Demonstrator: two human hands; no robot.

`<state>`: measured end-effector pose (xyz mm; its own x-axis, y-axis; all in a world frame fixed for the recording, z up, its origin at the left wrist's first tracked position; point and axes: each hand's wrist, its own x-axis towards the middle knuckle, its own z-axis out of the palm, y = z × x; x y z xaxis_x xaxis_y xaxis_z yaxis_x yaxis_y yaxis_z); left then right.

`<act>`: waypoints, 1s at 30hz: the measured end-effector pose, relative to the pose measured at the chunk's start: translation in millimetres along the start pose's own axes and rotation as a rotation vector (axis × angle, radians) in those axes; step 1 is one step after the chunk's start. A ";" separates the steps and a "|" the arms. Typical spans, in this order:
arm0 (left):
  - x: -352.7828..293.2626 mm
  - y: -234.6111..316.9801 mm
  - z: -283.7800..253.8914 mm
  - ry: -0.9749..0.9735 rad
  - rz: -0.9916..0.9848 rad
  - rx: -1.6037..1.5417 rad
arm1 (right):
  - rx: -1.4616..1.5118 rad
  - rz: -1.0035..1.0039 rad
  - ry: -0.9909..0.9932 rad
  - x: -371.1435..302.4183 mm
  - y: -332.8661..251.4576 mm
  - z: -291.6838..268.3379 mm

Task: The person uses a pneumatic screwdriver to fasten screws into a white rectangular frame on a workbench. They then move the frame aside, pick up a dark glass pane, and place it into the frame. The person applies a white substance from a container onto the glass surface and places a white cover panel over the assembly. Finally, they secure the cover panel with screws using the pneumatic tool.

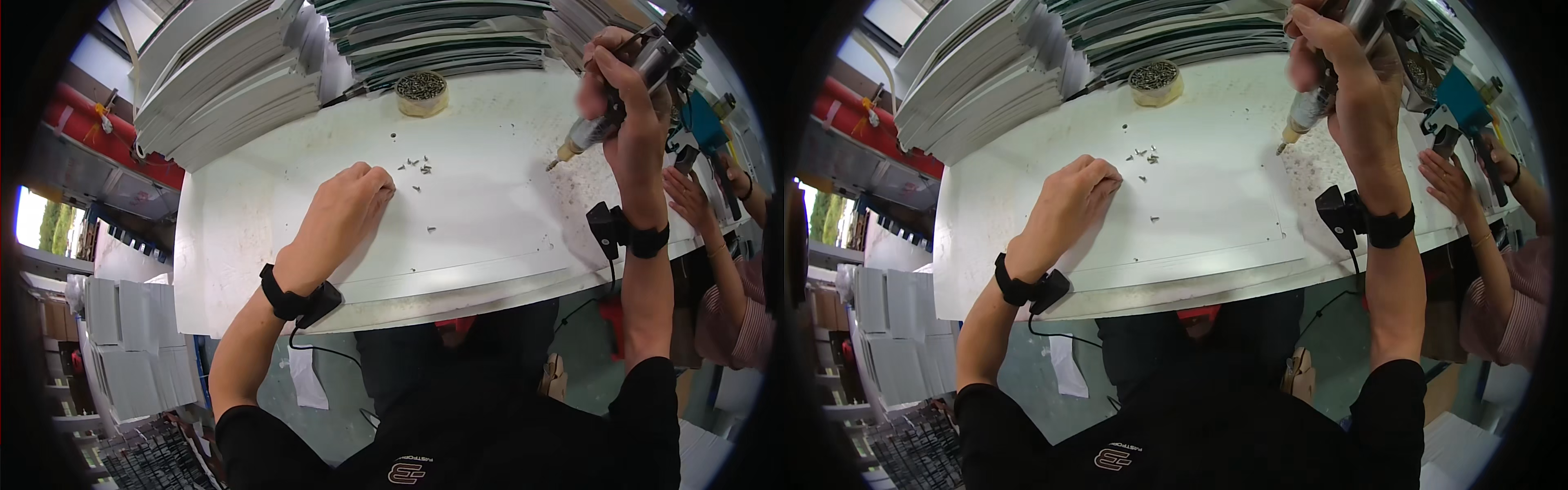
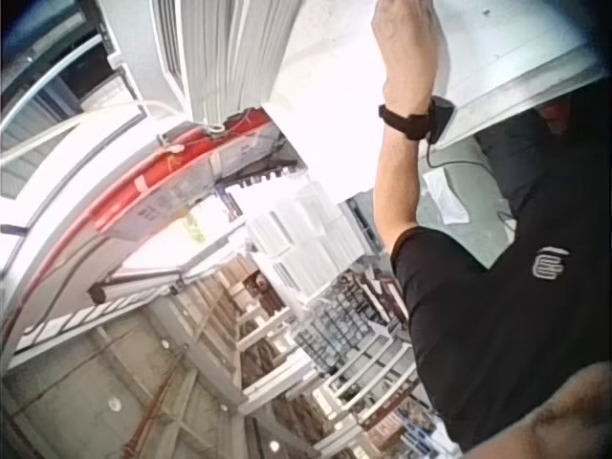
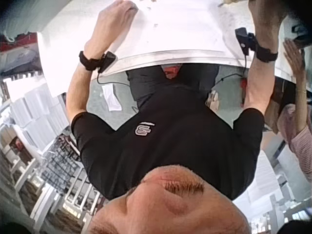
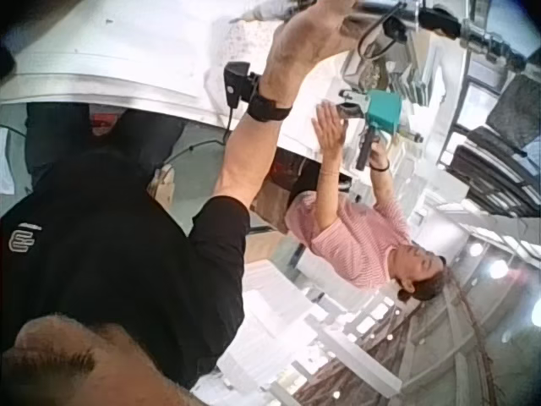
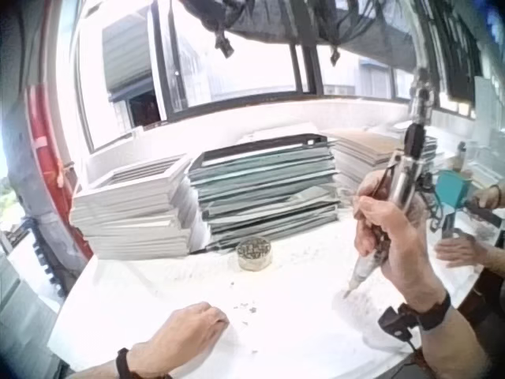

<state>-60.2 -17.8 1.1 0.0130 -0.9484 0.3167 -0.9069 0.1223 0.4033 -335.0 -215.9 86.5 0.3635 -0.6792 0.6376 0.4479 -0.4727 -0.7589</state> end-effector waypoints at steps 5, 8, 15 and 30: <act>-23.3 6.6 -24.0 0.077 -0.170 -0.171 | 0.195 0.028 -0.133 -11.5 -19.6 29.7; -70.1 20.0 -39.8 0.220 -0.348 -0.419 | 0.338 0.073 -0.151 -24.1 -31.2 63.5; -164.2 58.1 -6.4 0.457 -0.525 -1.157 | 0.708 0.157 -0.334 -43.5 -29.3 143.9; -182.2 52.2 8.1 0.522 -0.507 -1.410 | 0.685 0.194 -0.416 -54.1 -14.9 207.2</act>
<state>-113.3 159.0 -42.5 0.5863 -0.8094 0.0346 0.3347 0.2810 0.8994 -192.1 -55.8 90.8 0.6981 -0.3864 0.6028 0.6963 0.1702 -0.6973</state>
